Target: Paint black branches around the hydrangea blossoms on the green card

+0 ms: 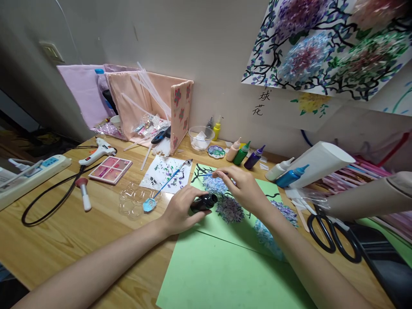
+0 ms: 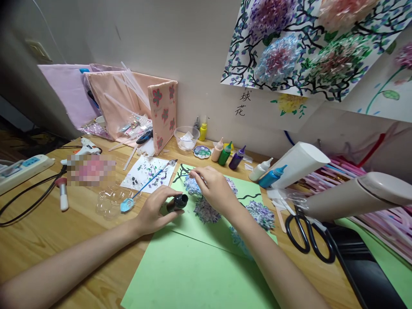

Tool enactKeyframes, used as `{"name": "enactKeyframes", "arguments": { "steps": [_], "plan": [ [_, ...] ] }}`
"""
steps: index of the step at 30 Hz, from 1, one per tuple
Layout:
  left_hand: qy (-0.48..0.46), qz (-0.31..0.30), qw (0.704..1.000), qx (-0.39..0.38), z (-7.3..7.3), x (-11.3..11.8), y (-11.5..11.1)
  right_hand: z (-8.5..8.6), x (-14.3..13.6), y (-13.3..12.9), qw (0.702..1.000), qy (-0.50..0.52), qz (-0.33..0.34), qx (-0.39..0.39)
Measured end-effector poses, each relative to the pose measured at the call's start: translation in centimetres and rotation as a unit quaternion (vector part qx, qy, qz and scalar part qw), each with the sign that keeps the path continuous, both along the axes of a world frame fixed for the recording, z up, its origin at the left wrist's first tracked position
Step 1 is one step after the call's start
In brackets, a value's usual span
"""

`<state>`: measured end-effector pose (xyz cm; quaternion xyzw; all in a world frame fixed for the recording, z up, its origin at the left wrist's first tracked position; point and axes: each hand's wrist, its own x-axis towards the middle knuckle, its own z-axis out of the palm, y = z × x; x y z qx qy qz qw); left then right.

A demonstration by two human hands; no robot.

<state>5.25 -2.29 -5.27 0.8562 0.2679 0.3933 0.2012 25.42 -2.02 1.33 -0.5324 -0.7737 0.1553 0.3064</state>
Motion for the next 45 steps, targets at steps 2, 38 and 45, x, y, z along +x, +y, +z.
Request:
{"name": "enactKeyframes", "arguments": {
  "steps": [2, 38, 45],
  "plan": [
    [-0.001, -0.002, 1.000, -0.002, 0.0, 0.0, 0.0, 0.2, 0.1, 0.0, 1.000, 0.004, -0.004, 0.007],
    [0.003, -0.004, 1.000, 0.005, 0.1, 0.0, -0.1, -0.2, 0.6, 0.5, 0.998, 0.041, -0.045, 0.014],
    [0.003, 0.002, 1.000, 0.004, 0.0, -0.1, 0.0, 0.5, 0.5, 0.0, 0.998, 0.030, -0.051, 0.026]
  ]
}}
